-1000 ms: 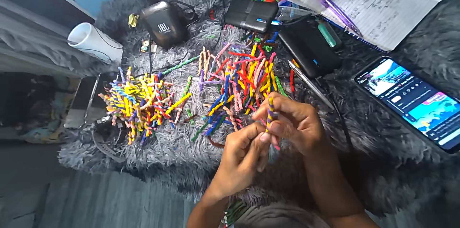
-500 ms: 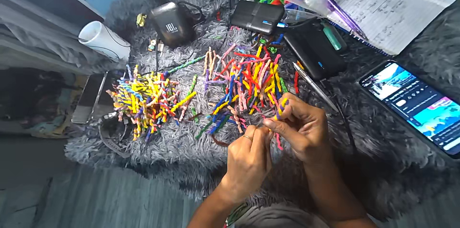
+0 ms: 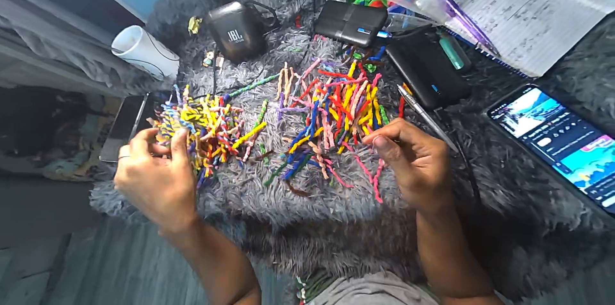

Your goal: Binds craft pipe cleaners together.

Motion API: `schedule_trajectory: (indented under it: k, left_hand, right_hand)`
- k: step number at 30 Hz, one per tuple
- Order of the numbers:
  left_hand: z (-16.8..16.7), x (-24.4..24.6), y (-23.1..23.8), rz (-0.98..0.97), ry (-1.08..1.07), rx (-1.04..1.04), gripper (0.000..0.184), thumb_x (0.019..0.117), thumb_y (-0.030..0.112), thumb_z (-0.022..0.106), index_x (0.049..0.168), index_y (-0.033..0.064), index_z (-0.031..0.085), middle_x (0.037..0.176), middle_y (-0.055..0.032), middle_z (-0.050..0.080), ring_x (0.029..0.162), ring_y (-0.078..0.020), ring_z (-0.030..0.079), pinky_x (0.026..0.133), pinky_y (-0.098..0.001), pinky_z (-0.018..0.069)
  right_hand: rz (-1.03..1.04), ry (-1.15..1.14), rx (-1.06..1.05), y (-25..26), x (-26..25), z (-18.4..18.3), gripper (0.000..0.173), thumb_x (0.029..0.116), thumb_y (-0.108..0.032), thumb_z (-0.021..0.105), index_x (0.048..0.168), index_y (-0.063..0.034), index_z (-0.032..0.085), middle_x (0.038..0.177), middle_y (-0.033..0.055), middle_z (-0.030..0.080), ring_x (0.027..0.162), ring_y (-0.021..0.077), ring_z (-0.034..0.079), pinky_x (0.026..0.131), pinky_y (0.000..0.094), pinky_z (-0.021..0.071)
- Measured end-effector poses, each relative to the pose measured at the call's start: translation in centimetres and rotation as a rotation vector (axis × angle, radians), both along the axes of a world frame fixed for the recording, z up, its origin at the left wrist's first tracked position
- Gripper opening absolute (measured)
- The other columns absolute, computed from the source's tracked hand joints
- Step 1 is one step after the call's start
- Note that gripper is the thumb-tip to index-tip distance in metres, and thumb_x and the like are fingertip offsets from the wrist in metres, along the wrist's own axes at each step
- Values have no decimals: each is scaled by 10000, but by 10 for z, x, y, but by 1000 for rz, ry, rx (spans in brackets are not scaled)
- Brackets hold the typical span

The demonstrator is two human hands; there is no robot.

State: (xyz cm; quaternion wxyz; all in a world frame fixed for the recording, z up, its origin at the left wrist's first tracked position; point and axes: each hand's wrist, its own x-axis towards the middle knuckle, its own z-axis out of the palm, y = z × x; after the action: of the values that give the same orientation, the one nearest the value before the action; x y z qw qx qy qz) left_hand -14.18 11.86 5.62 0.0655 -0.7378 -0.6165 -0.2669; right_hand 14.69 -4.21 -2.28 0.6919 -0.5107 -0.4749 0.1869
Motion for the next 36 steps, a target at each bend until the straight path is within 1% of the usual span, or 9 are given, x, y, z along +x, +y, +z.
schedule_trajectory:
  k: [5, 11, 14, 17, 21, 26, 30, 32, 36]
  left_hand:
    - [-12, 53, -15, -346, -69, -38, 387, 1042, 280, 584, 1235, -48, 654, 1045, -266, 660, 808, -359, 656, 712, -523, 542]
    - [-40, 133, -32, -562, 49, -250, 349, 995, 304, 660, 1121, -16, 716, 1112, -241, 667, 924, -415, 679, 735, -598, 541]
    - [-44, 141, -30, -608, 33, -252, 196, 986, 173, 670, 1028, -7, 736, 1050, -209, 688, 929, -392, 685, 752, -583, 537]
    - [-42, 131, -29, -640, -95, -232, 185, 1003, 170, 637, 1016, 14, 736, 964, -143, 701, 755, -261, 661, 662, -465, 525]
    - [-32, 118, -40, -802, -395, -360, 149, 995, 125, 633, 1021, -3, 705, 903, -18, 669, 681, 7, 585, 610, -145, 491]
    - [-30, 115, -48, -1067, -757, -793, 119, 1008, 128, 609, 983, 130, 725, 781, 129, 687, 643, 74, 591, 580, -98, 494]
    - [-40, 121, -57, -1147, -851, -1016, 122, 1003, 134, 630, 993, 139, 752, 825, 129, 712, 655, 98, 584, 583, -79, 479]
    - [-43, 123, -61, -1136, -832, -988, 124, 1000, 120, 630, 982, 118, 753, 841, 135, 714, 703, 99, 604, 627, -85, 499]
    - [-46, 123, -62, -928, -603, -570, 213, 1028, 114, 554, 977, 24, 740, 947, 26, 687, 808, 8, 644, 735, -172, 561]
  right_hand:
    - [-38, 4, 14, 1, -1, 0, 158, 985, -157, 620, 904, -48, 700, 825, -83, 620, 681, -78, 543, 615, 88, 478]
    - [-56, -28, 6, 1, -1, 0, 147, 969, -141, 630, 876, -44, 689, 814, -70, 624, 685, -71, 558, 622, 91, 491]
    - [-71, -40, 14, 1, -1, -1, 151, 965, -133, 632, 864, -35, 686, 808, -57, 615, 687, -64, 559, 623, 92, 492]
    - [-75, -35, 16, 0, -1, 0, 153, 961, -126, 635, 857, -30, 690, 807, -54, 611, 687, -66, 560, 617, 86, 490]
    - [-88, -41, 0, 0, -2, 0, 154, 971, -132, 632, 900, -16, 704, 829, -42, 628, 690, -66, 563, 619, 87, 490]
    - [-56, -16, -17, 2, -3, 0, 316, 1025, -185, 590, 1252, 18, 678, 1020, 6, 667, 798, -36, 596, 682, 124, 515]
    - [25, 92, 30, 1, -3, 1, 262, 986, -131, 649, 1207, -3, 707, 1004, -18, 673, 752, -35, 606, 637, 123, 537]
    - [22, 143, 28, 0, -3, 3, 155, 949, -74, 673, 1089, -28, 722, 983, -37, 698, 737, -31, 633, 641, 135, 560]
    - [-62, 93, 51, -2, 0, 3, 80, 911, -31, 714, 989, -32, 733, 988, -28, 718, 789, -17, 669, 690, 140, 587]
